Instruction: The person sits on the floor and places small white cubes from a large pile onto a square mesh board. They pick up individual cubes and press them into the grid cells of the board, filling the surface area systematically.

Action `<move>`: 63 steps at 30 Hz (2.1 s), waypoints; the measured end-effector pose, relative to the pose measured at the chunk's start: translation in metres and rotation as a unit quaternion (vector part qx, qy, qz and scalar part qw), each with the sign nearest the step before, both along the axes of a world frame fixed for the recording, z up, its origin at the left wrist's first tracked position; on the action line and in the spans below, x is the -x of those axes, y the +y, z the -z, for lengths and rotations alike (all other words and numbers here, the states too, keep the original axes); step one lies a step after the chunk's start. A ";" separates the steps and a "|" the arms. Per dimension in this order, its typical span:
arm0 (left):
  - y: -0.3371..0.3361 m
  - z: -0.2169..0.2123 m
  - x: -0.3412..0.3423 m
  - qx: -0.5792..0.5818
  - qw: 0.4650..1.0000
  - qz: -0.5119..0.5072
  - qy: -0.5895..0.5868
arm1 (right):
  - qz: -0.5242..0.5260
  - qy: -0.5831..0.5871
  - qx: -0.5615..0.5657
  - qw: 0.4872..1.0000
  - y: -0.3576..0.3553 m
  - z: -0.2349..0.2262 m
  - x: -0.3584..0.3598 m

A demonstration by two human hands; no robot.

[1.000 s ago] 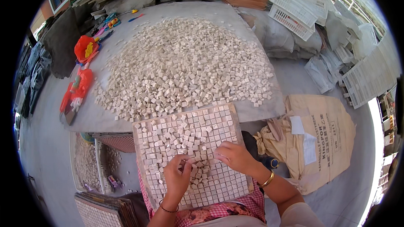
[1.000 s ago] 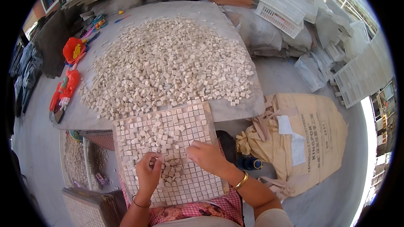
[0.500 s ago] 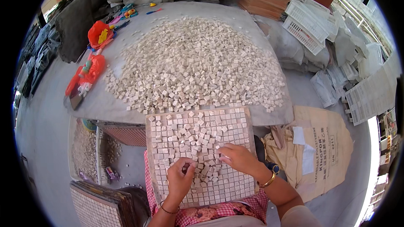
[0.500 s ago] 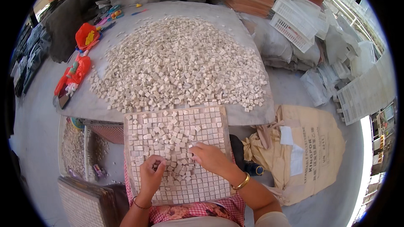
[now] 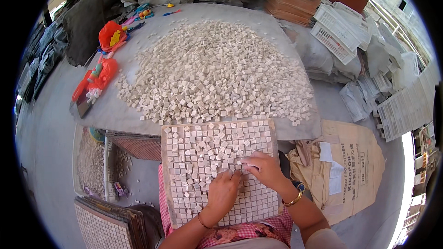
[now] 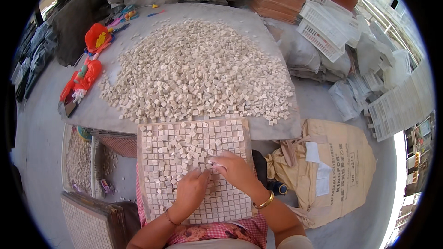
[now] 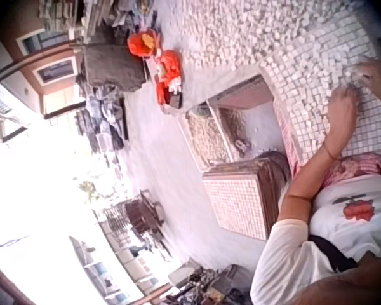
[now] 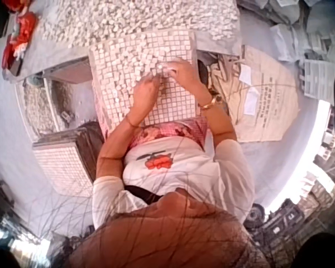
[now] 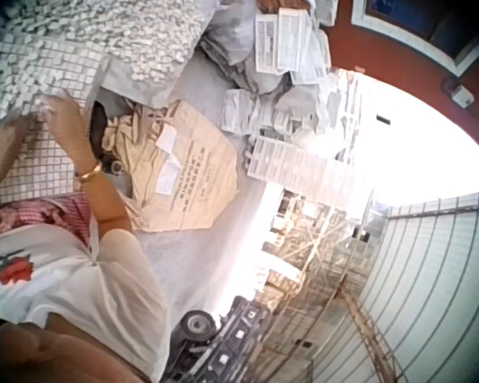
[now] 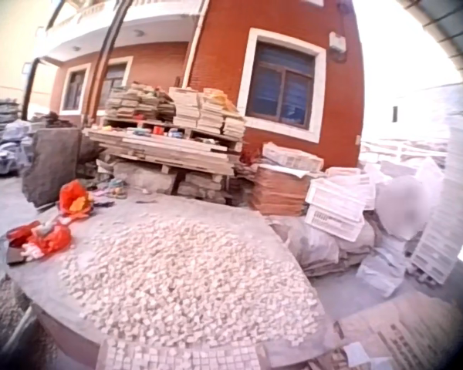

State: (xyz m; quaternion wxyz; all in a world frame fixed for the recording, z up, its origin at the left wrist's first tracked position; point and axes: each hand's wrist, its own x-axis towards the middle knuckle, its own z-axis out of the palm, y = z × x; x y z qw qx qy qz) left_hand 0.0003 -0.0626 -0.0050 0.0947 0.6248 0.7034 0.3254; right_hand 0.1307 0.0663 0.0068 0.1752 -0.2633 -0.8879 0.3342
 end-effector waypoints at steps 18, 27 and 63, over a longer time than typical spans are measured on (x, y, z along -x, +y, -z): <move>-0.037 -0.021 0.031 0.068 0.612 -0.038 -0.787 | 0.062 0.184 0.464 0.864 0.013 -0.004 -0.028; -0.074 -0.035 0.042 -0.012 0.597 -0.096 -0.797 | 0.070 0.180 0.358 0.913 0.004 -0.023 -0.020; -0.074 -0.056 0.024 -0.029 0.609 -0.086 -0.788 | -0.055 0.348 0.660 0.663 0.030 -0.008 -0.046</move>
